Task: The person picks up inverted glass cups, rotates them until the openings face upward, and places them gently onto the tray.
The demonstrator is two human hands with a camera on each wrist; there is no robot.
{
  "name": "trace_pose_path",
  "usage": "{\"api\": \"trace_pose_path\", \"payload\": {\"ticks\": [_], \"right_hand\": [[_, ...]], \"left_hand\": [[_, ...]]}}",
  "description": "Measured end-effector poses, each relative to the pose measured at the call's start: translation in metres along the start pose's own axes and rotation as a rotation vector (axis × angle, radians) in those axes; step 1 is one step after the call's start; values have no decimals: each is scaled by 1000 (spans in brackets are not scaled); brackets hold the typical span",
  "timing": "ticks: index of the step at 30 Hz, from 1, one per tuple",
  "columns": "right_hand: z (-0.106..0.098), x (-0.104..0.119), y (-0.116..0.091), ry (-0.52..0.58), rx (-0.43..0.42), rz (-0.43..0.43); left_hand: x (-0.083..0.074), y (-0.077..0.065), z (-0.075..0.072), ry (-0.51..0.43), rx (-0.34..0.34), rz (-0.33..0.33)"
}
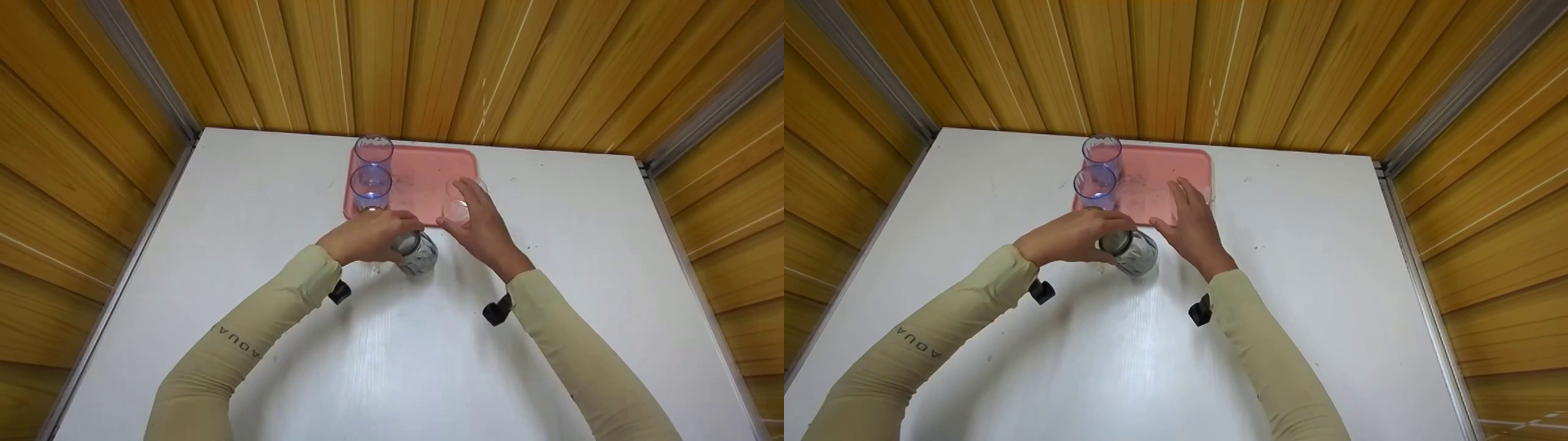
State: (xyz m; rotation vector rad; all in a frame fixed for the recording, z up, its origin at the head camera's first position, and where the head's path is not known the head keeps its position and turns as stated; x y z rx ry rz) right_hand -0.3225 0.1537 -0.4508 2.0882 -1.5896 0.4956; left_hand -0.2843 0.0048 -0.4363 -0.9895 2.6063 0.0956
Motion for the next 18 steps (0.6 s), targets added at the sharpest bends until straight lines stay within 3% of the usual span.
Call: {"api": "trace_pose_path", "payload": {"ticks": [10, 18], "right_hand": [[-3, 5, -5, 36, -14, -71], [0, 6, -8, 110, 24, -62]], "left_hand": [[2, -2, -10, -7, -45, 2], [4, -4, -14, -22, -79, -2]]}}
Point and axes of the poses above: each hand's wrist, its own y-axis towards the middle knuckle, its own z-axis out of the palm, x = y × z, the point moved 9 cm from there along y, towards the middle knuckle, and after that the axes turned 1 degree about -y, right-handed, at the moved point
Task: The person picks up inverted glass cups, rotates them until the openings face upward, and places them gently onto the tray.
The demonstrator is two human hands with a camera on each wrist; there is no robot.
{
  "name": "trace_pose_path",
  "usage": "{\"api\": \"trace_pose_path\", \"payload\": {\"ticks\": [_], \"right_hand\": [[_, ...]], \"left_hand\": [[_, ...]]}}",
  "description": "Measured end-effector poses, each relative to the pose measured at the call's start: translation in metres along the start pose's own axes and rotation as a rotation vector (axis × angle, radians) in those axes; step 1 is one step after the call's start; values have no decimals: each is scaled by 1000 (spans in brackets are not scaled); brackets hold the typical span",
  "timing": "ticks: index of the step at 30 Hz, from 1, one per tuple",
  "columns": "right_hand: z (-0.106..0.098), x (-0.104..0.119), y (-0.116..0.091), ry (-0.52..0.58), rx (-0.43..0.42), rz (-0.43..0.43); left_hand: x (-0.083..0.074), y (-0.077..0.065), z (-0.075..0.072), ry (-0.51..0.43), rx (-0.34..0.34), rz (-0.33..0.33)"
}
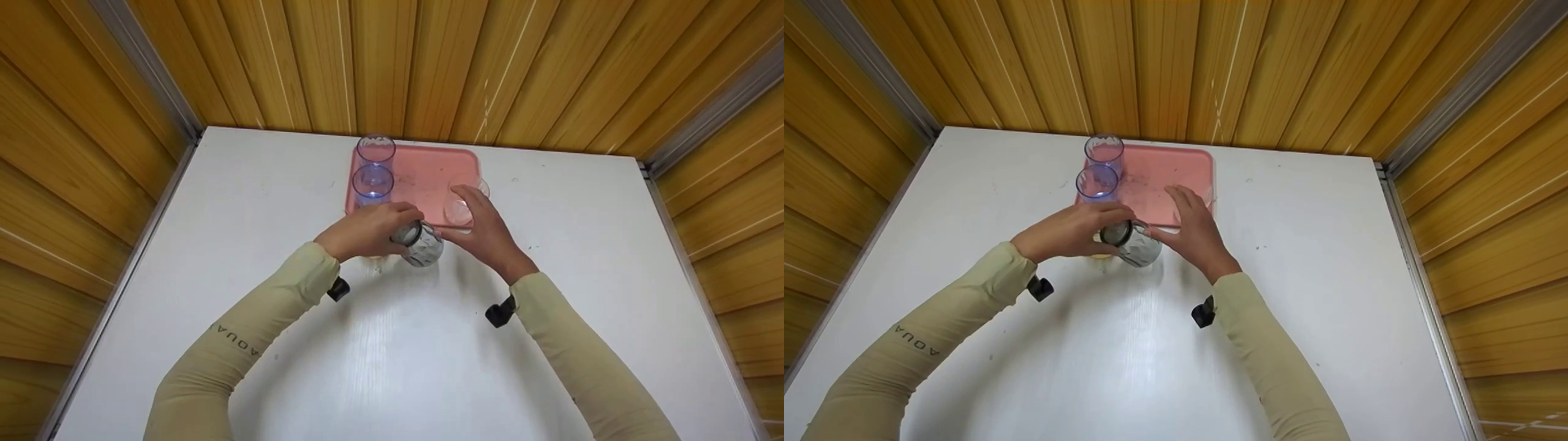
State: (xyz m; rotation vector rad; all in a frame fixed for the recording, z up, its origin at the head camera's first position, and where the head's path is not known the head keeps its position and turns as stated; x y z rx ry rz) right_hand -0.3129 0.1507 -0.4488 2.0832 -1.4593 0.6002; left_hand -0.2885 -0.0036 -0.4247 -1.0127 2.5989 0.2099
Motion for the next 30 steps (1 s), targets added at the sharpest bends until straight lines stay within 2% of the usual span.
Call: {"api": "trace_pose_path", "payload": {"ticks": [10, 14, 20, 30], "right_hand": [[16, -2, -6, 112, 107, -15], [22, -2, -6, 134, 135, -23], [30, -7, -9, 129, 187, 25], [35, -10, -10, 140, 199, 26]], "left_hand": [[-2, -5, -9, 24, -67, 45], [-1, -6, -11, 4, -75, 42], [3, -9, -15, -31, -95, 35], [6, -11, -21, -56, -109, 3]]}}
Point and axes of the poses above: each hand's wrist, its own y-axis towards the middle knuckle, its own z-axis out of the palm, x = y × z, the point moved 9 cm from there along y, towards the middle knuckle, and after that the axes turned 1 degree about -y, right-handed, at the moved point
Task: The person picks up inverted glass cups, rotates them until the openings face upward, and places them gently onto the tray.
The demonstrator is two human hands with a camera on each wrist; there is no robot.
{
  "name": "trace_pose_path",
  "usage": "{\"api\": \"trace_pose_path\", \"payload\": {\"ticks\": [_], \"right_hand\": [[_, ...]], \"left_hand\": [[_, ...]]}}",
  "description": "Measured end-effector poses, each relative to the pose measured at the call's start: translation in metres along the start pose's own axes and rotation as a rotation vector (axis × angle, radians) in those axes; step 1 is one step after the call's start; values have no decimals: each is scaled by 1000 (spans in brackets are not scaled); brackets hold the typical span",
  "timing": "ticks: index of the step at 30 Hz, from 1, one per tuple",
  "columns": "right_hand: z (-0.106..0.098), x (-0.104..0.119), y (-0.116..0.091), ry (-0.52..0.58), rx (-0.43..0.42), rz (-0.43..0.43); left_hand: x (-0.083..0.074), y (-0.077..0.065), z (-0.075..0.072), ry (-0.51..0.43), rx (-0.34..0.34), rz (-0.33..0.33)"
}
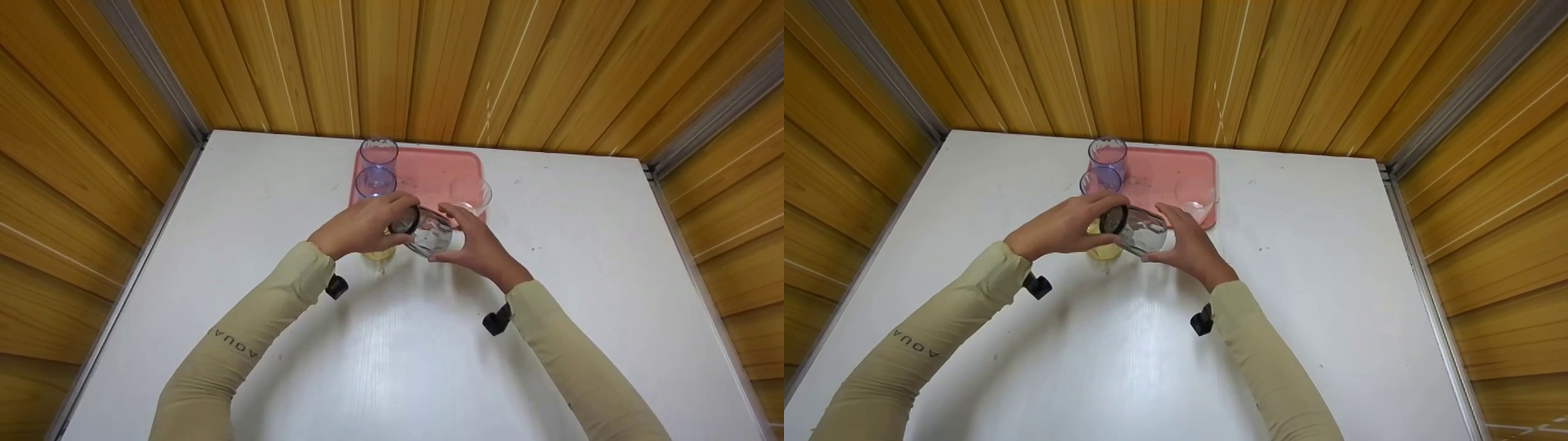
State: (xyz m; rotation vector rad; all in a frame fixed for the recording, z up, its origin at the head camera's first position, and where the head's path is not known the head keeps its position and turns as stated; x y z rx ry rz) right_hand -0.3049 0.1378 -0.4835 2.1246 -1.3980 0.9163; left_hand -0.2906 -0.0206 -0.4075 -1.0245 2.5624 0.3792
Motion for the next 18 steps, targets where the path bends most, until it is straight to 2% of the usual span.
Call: {"api": "trace_pose_path", "payload": {"ticks": [8, 18], "right_hand": [[2, -2, -2, -8, 2, 15], [-1, 3, -2, -25, -4, -45]], "left_hand": [[-1, -1, -3, -9, -25, 9], [1, 0, -1, -60, -16, -27]]}}
Point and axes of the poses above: each hand's wrist, its own y-axis towards the middle knuckle, its own z-axis out of the palm, x = y × z, the point moved 9 cm from there along y, towards the middle knuckle, and after that the axes turned 1 degree about -y, right-handed, at the moved point
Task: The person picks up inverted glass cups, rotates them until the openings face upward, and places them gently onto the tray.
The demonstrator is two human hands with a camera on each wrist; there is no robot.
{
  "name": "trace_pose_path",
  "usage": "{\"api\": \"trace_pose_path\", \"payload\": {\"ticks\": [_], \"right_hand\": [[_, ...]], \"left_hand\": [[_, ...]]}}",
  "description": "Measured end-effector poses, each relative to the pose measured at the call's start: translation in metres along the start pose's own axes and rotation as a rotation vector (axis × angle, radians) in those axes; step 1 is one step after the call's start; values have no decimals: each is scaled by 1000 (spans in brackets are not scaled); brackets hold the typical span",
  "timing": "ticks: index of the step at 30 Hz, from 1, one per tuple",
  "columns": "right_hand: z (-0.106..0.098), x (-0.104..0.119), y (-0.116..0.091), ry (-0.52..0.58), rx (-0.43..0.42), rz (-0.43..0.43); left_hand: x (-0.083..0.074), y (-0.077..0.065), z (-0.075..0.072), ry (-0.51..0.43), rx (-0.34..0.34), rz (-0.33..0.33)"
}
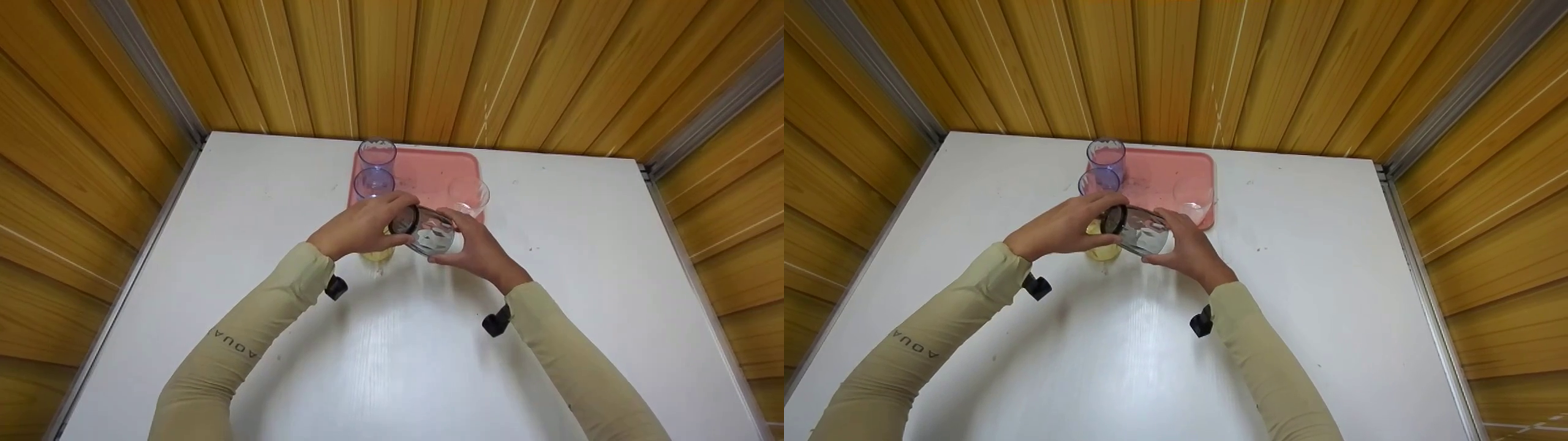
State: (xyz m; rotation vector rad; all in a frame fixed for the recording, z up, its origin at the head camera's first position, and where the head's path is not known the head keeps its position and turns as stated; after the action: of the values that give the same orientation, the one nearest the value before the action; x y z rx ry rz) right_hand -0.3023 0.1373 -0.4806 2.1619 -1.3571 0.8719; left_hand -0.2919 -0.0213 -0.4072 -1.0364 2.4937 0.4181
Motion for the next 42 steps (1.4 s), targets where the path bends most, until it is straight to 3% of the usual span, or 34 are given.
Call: {"api": "trace_pose_path", "payload": {"ticks": [5, 20, 24, 32, 42], "right_hand": [[-2, 5, -1, -15, -13, -43], [-11, 11, -2, -58, -44, -67], [-12, 10, -2, -70, -45, -51], [-11, 7, -2, -74, -28, -15], [-12, 8, -3, -75, -15, 4]], "left_hand": [[1, -1, 2, 7, 8, 9], [-4, 0, 6, 68, 3, 53], [-6, -1, 8, 106, -5, 69], [-17, 1, 13, 185, -43, 166], [-21, 3, 20, 193, -26, 180]]}}
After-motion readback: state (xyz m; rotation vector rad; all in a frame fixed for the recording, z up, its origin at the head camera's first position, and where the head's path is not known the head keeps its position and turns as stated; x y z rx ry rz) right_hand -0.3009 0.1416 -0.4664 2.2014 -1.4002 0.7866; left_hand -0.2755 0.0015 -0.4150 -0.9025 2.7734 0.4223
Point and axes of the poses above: each hand's wrist, its own y-axis towards the middle knuckle, its own z-axis out of the palm, x = y × z, the point moved 9 cm from there along y, towards the middle knuckle, and after that the axes turned 1 degree about -y, right-handed, at the moved point
